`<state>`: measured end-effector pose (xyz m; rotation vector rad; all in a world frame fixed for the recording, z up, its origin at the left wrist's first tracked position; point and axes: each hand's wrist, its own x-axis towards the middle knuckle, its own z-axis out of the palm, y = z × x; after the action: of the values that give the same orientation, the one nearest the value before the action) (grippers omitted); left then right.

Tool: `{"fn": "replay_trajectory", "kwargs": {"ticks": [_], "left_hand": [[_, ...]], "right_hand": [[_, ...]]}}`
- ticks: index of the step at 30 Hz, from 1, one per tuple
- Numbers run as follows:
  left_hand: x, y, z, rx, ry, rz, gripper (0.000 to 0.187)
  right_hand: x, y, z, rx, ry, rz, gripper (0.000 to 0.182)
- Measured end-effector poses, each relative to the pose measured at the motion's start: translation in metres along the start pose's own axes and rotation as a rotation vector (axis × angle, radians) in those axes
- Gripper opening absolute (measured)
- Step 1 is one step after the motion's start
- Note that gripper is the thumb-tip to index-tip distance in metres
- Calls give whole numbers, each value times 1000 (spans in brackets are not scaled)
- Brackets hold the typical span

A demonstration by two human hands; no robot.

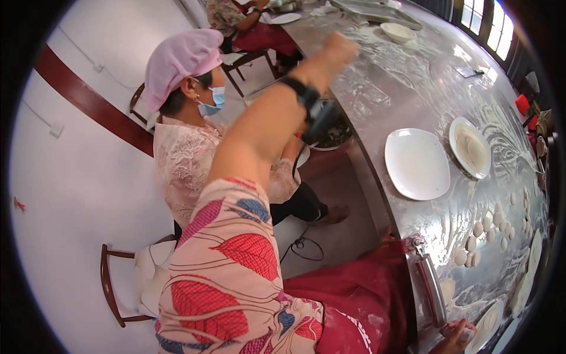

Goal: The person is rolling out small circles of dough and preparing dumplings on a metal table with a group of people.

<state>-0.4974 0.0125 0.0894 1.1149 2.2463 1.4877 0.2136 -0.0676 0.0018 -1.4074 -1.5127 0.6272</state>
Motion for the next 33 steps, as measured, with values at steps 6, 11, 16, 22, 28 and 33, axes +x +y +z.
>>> {"fn": "replay_trajectory", "kwargs": {"ticks": [6,11,16,22,28,33], "left_hand": [[-211,57,131,-170,-185,190,31],[-328,91,162,-112,-490,315,24],[-381,110,199,-123,-665,382,20],[-400,133,233,-202,-646,425,13],[-399,141,250,-193,-646,408,10],[-403,145,262,-187,-678,391,9]], "right_hand": [[-11,-13,-9,-18,13,70,17],[-25,-41,-4,-52,9,36,17],[-33,-17,-7,87,-15,-16,17],[-37,-6,-7,267,-16,-70,16],[-39,9,-8,245,6,-189,15],[-44,2,-6,297,35,-168,14]]}}
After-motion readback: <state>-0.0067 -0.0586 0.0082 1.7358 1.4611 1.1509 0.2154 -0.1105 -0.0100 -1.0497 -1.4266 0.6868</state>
